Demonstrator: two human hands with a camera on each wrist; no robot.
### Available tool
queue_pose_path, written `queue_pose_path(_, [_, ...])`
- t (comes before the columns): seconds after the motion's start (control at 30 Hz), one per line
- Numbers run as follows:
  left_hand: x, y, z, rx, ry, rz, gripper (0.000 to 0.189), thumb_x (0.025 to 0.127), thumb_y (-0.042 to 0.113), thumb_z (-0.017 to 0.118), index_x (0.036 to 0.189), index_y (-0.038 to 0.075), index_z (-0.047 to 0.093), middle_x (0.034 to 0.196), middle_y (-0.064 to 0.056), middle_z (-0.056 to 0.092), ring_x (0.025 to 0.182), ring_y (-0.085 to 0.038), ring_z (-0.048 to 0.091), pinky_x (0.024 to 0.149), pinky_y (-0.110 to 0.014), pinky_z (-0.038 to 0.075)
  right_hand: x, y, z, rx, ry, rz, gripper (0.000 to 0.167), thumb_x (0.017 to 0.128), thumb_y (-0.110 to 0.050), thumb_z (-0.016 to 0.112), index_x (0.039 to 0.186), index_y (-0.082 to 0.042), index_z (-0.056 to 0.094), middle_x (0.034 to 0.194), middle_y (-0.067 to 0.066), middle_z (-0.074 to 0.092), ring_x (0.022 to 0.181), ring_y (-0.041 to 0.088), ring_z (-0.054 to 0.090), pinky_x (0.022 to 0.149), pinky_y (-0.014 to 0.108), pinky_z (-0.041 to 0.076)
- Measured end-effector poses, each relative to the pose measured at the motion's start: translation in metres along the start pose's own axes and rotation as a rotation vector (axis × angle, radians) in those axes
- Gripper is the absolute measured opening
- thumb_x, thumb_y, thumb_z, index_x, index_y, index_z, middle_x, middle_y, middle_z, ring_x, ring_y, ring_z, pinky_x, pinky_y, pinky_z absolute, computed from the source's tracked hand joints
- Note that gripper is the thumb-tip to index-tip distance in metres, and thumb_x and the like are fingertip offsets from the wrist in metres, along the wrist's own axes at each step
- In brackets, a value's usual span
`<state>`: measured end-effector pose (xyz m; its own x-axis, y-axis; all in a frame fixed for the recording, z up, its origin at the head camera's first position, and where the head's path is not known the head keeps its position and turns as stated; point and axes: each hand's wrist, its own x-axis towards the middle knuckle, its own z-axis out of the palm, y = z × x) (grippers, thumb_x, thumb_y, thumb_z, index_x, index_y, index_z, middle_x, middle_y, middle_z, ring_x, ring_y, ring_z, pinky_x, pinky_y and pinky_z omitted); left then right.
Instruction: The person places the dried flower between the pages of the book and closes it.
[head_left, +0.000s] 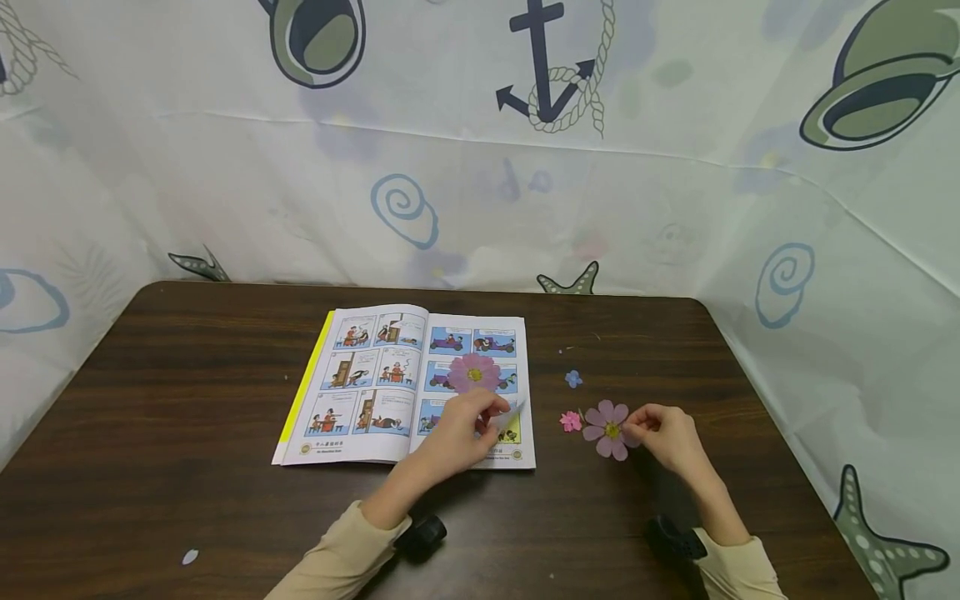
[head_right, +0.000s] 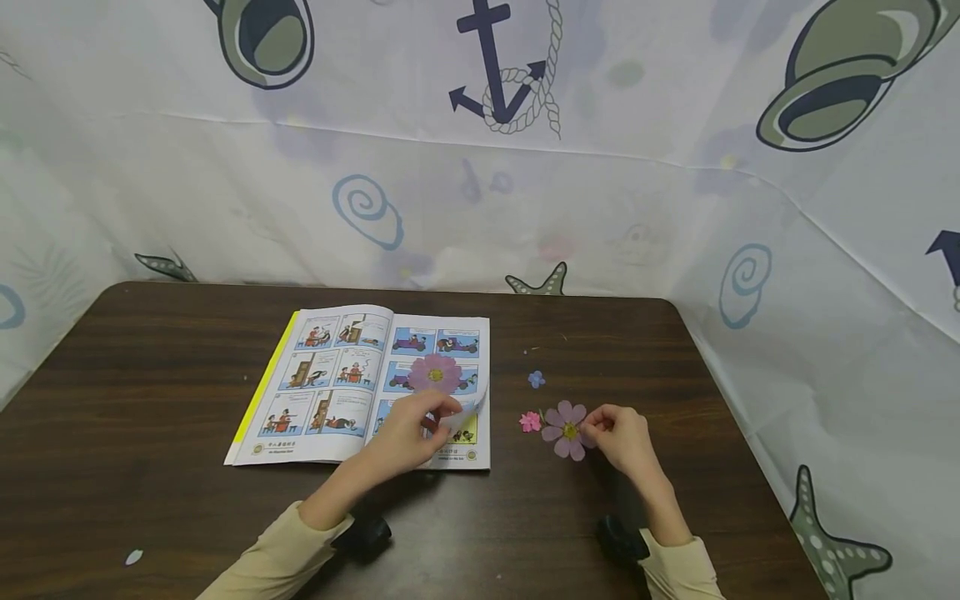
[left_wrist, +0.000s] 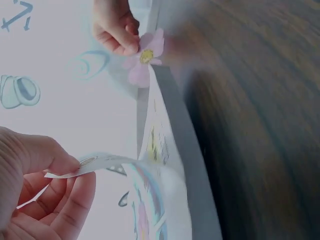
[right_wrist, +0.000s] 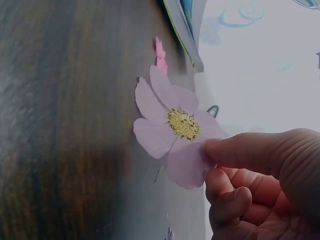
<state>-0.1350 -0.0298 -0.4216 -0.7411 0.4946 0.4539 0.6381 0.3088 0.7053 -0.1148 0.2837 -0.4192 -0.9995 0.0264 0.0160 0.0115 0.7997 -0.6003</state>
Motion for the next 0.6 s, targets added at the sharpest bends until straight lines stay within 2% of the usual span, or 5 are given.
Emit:
queue_pose_path(0.3, [-0.010, -0.001, -0.023, 0.027, 0.113, -0.041, 0.024, 0.071, -0.013, 0.064, 0.092, -0.002, 0.063, 0.077, -0.007, 0.055, 0.070, -0.017, 0.051, 0.058, -0.020, 0.049, 0.002, -0.007, -0.003, 0.038, 0.010, -0.019, 0.007, 0.082, -0.004, 0.068, 0.078, 0.001, 0.066, 0.064, 0.002, 0.058, 0.056, 0.013, 0.047, 0.049, 0.024, 0.039])
queue_pose_path(0.4, [-0.015, -0.001, -0.032, 0.015, 0.129, -0.090, 0.026, 0.071, -0.013, 0.065, 0.094, -0.002, 0.063, 0.077, -0.007, 0.055, 0.070, -0.017, 0.052, 0.058, -0.021, 0.050, 0.002, -0.011, -0.005, 0.042, 0.024, -0.028, 0.006, 0.082, -0.004, 0.068, 0.078, 0.001, 0.066, 0.064, 0.002, 0.058, 0.056, 0.012, 0.047, 0.049, 0.023, 0.039])
queue_pose_path(0.6, [-0.026, -0.003, -0.052, -0.013, 0.150, -0.239, 0.028, 0.072, -0.011, 0.067, 0.098, -0.001, 0.063, 0.076, -0.004, 0.056, 0.070, -0.015, 0.054, 0.058, -0.023, 0.051, 0.005, -0.019, -0.007, 0.057, 0.039, -0.032, 0.007, 0.083, -0.005, 0.068, 0.080, 0.001, 0.066, 0.065, 0.002, 0.058, 0.057, 0.012, 0.046, 0.050, 0.023, 0.039])
